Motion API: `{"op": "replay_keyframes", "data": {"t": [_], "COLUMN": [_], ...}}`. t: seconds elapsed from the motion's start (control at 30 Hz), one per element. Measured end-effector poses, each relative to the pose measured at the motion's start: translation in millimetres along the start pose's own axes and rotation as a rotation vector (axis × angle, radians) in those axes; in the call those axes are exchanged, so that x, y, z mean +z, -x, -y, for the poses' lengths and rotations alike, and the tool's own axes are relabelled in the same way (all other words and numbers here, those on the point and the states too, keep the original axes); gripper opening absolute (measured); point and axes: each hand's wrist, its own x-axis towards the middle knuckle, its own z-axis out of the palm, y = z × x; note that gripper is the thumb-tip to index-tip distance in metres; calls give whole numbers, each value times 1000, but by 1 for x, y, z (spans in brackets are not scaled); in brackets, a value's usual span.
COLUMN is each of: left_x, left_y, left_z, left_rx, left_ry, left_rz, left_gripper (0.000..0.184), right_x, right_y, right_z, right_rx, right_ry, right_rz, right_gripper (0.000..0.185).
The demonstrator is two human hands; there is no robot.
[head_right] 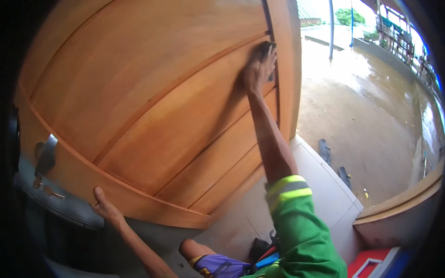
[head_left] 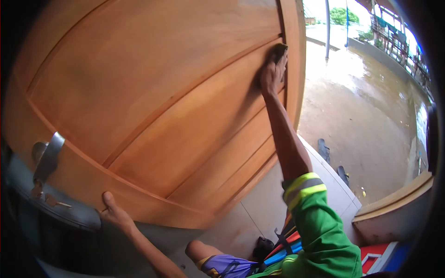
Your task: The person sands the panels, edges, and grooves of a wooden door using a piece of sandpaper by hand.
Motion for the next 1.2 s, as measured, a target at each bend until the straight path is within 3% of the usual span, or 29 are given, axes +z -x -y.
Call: {"op": "replay_keyframes", "data": {"t": [0.07, 0.13, 0.2, 0.3, 0.37, 0.4, 0.43, 0.53, 0.6, 0.67, 0.73, 0.77, 0.83, 0.87, 0.9, 0.97, 1.07, 1.1, 1.13, 1.17, 1.2], "left_x": [-2, -3, -5, 0, 0, -4, -2, -2, -3, -8, -5, -6, -2, 0, -3, -7, 4, 8, 7, 5, 7], "left_y": [-1, -1, -4, -10, -7, -6, -3, 0, -5, -8, -6, -5, -6, -7, -6, -2, -6, -5, -2, -1, -1], "left_z": [5, 6, -2, 4, 8, 2, -2, -11, 0, 12, 16, 15, 12, 10, 9, 9, 22, 20, 16, 13, 10], "left_rx": [-49, -45, -82, 68, 39, -26, -92, -145, -112, -67, -23, 16, 102, 57, 10, -15, 24, -6, -43, -33, -25], "left_ry": [-20, -13, -20, -102, -85, -70, -49, -71, -67, -48, 6, -12, -39, -8, 14, 61, 159, 202, 233, 242, 254], "left_rz": [-19, 6, 77, -35, -33, -17, -9, -10, 5, 3, -8, 1, 9, 28, 57, 64, -5, -9, -12, 2, 14], "left_gripper": [64, 63, 65, 71, 72, 73, 73, 71, 70, 69, 67, 66, 66, 63, 60, 56, 52, 52, 51, 53, 55], "right_x": [17, -23, -84, -99, -52, -34, -10, -22, -86, -121, -107, -90, -39, 14, 13, -5, -36, -33, -33, -28, -23], "right_y": [-1, 30, 60, 33, -29, -46, -42, 24, 71, 64, 43, 37, 21, 51, 60, 103, 86, 72, 69, 48, 47], "right_z": [0, 109, 118, 1, 9, 44, 33, 146, 106, 66, 6, 3, 23, 107, 173, 235, 206, 187, 193, 216, 216], "right_rx": [113, -221, -325, -49, 219, 350, -9, -198, -277, -119, 110, 231, 466, 226, -195, -329, -455, -385, -223, -312, -299], "right_ry": [39, 406, 389, 370, 723, 464, 359, 227, 275, 443, 252, 199, 85, -87, 603, 216, 103, -5, 72, 255, 238], "right_rz": [-92, 606, 989, 425, 251, 350, 322, 816, 914, 780, 296, 234, 106, 96, 572, 1000, 1087, 1080, 965, 913, 923], "right_gripper": [46, 59, 66, 63, 62, 63, 66, 67, 63, 55, 54, 55, 57, 57, 64, 66, 60, 62, 68, 76, 77]}}
